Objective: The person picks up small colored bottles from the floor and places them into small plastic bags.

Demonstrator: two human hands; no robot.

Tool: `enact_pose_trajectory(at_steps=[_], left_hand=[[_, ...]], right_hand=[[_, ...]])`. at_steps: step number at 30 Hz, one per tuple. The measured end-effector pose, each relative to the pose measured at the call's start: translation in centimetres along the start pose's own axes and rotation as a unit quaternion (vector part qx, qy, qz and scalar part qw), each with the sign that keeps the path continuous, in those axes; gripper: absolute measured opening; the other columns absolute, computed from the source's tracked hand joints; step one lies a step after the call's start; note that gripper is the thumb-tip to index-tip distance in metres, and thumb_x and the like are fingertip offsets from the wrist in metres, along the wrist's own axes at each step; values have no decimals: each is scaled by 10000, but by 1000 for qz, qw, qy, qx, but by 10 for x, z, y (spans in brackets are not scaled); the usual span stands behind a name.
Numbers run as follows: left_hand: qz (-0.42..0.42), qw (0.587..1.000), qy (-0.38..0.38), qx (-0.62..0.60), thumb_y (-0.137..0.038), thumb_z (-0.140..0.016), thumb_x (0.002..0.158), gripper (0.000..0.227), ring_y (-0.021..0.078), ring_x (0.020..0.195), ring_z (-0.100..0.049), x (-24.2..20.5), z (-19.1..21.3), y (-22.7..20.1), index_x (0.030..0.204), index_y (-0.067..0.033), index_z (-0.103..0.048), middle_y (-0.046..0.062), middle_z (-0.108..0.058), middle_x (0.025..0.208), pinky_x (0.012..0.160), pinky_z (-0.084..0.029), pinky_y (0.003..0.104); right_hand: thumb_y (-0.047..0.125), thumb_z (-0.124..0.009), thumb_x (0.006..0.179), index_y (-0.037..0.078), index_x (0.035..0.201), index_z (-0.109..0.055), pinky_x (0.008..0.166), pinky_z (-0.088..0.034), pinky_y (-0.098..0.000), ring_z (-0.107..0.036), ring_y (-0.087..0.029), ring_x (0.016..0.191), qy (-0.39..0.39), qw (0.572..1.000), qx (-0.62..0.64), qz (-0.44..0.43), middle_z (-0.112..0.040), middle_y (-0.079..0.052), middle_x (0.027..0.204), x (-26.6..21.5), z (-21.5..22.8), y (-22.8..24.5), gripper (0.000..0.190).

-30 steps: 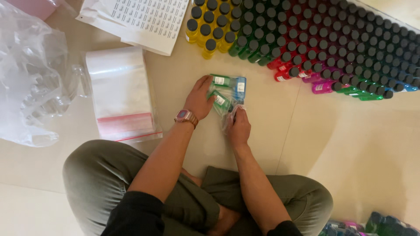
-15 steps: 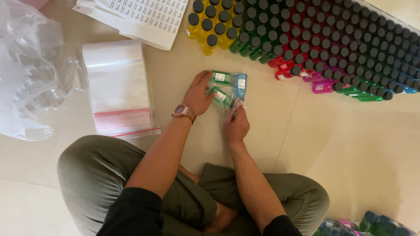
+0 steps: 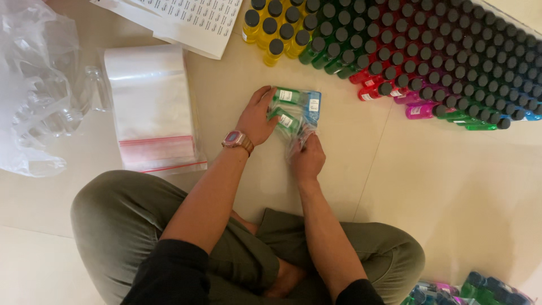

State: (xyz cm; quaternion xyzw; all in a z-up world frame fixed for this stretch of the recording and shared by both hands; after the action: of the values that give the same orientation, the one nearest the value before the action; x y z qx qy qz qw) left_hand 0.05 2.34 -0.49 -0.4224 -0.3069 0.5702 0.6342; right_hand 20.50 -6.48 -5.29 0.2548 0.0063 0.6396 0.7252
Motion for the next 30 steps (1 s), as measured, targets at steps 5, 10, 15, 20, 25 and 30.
enact_pose_trajectory(at_steps=[5, 10, 15, 20, 25, 30], left_hand=[[5, 1000, 1, 9, -160, -740, 887, 747, 409, 1181, -675, 0, -3, 2, 1570, -142, -437, 128, -346, 1617, 976, -627, 464], [-3, 1000, 2, 15, -150, -719, 906, 748, 432, 1217, -649, -2, -3, -2, 1588, -141, -413, 129, -315, 1628, 989, -616, 497], [0, 999, 13, 36, -132, -704, 921, 749, 476, 1300, -580, -4, 6, -14, 1600, -118, -388, 140, -240, 1663, 1044, -582, 549], [-5, 999, 17, 49, -139, -692, 926, 749, 452, 1385, -515, -3, 3, -11, 1605, -113, -377, 132, -231, 1673, 1093, -550, 521], [3, 998, 25, 58, -139, -699, 918, 758, 437, 1400, -505, -2, 3, -15, 1602, -96, -374, 128, -222, 1683, 1117, -536, 518], [0, 996, 31, 81, -147, -686, 906, 789, 455, 1431, -458, -4, 4, -21, 1607, -60, -334, 133, -194, 1693, 1131, -518, 535]], right_hand=[[238, -600, 936, 46, 1268, -601, 733, -592, -557, -709, -396, 965, 90, 995, -39, -35, -655, -123, 1201, 5, 12, 15, 384], [221, -587, 928, 157, 1276, -624, 741, -620, -521, -719, -358, 891, 131, 988, -49, -63, -592, 33, 1206, 5, 9, 11, 355], [223, -583, 962, 101, 1215, -667, 736, -599, -422, -726, -341, 899, -23, 1000, -13, -15, -696, -84, 991, 3, 15, 24, 293], [358, -634, 971, 155, 991, -587, 679, -562, -384, -693, -297, 798, -32, 999, -16, 5, -598, -43, 822, -15, -4, -2, 209], [310, -707, 936, 188, 885, -580, 667, -560, -349, -705, -265, 771, -44, 997, -26, 64, -628, -16, 798, -4, 23, 21, 183], [259, -593, 962, 88, 1512, -515, 798, -604, -439, -735, -326, 1001, 31, 995, -56, 73, -731, -132, 1209, 6, 57, 59, 581]])
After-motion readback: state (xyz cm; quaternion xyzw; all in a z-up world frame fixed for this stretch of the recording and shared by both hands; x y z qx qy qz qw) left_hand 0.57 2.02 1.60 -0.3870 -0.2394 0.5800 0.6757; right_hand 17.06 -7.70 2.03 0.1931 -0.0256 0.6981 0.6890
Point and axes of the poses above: each hand's wrist, its own x-axis towards the middle knuckle, its own z-axis out of the back of the hand, y = z × x, the point moved 2 cm from there along x, towards the middle knuckle
